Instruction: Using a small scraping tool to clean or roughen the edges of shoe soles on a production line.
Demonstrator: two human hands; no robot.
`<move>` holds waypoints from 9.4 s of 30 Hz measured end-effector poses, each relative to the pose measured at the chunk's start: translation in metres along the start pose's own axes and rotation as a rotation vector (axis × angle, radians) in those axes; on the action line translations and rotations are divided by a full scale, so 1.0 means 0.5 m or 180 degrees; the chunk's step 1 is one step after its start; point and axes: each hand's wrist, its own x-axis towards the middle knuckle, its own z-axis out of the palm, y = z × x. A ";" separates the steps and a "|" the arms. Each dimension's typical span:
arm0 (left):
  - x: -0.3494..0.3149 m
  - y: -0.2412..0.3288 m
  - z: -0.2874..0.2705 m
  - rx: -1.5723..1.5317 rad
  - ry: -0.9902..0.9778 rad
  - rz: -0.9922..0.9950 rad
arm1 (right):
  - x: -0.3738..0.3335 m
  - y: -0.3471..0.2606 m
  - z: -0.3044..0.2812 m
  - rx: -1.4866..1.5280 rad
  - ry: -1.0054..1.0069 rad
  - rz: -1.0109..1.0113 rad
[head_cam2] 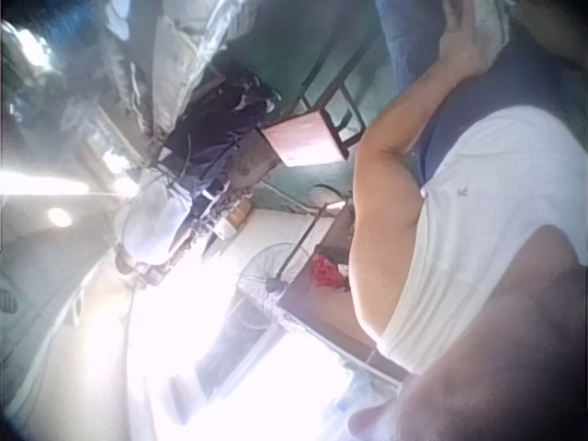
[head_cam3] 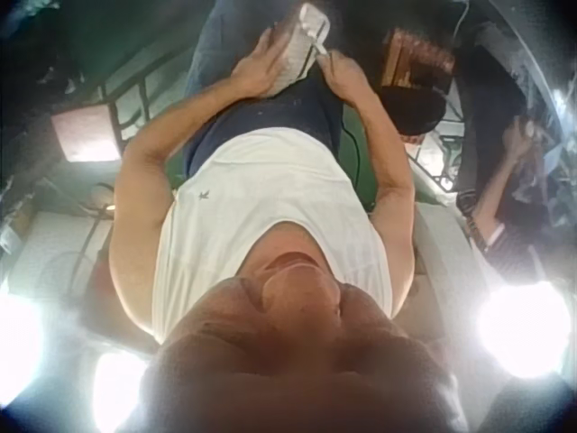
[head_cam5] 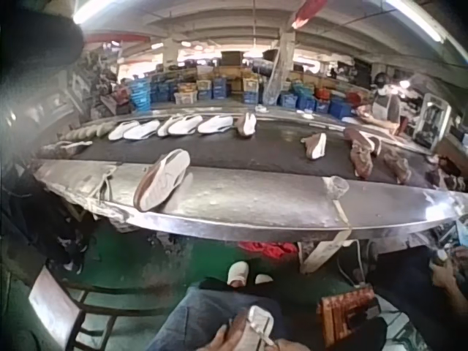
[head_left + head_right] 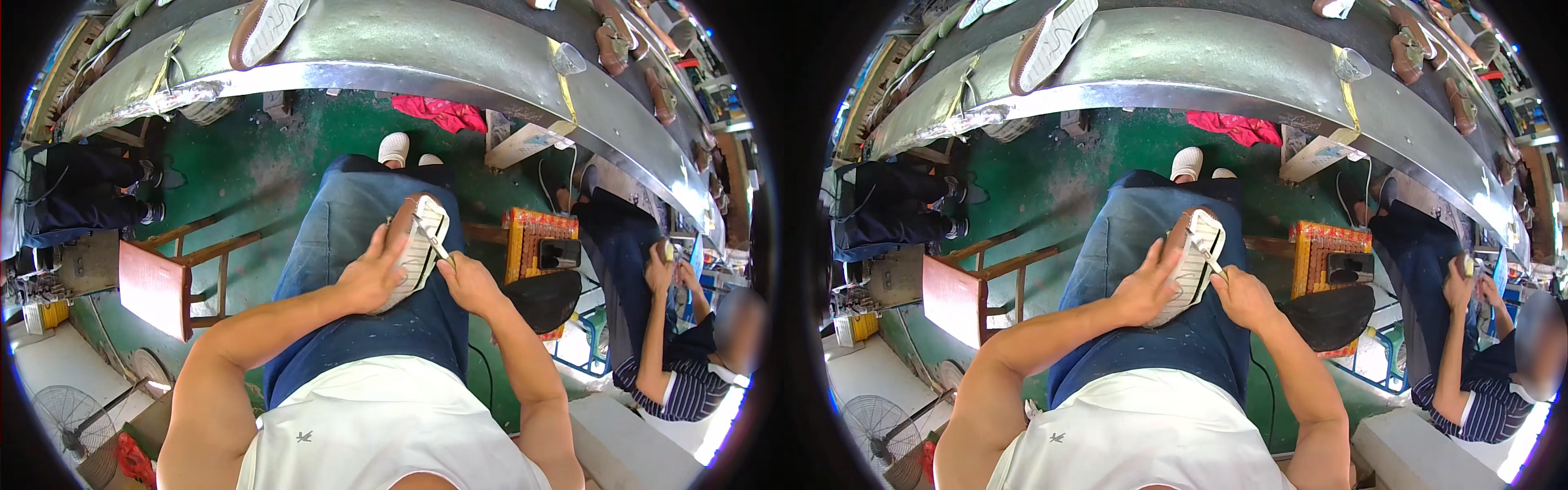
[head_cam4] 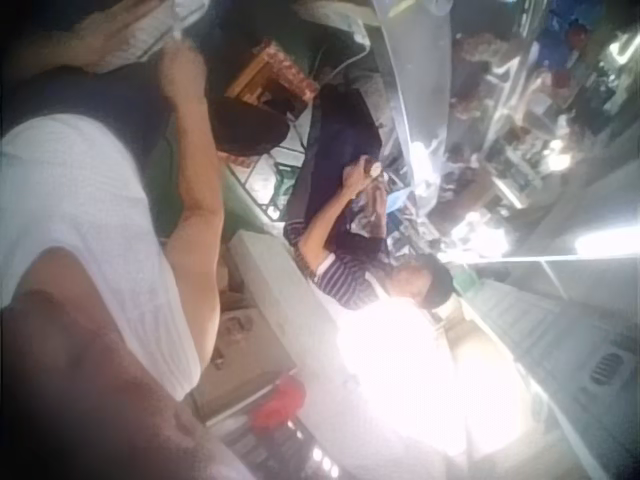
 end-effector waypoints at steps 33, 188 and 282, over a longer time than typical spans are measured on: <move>0.095 -0.018 -0.067 -0.0953 0.0172 0.0551 | -0.165 0.016 0.008 0.1601 -0.0035 0.0346; 0.153 0.080 -0.314 -0.4031 -0.0212 0.0146 | -0.061 0.139 0.142 0.3780 0.0310 0.0677; 0.368 0.009 -0.947 -0.0587 0.0958 -0.0532 | 0.020 0.194 0.073 0.4295 -0.0483 0.1143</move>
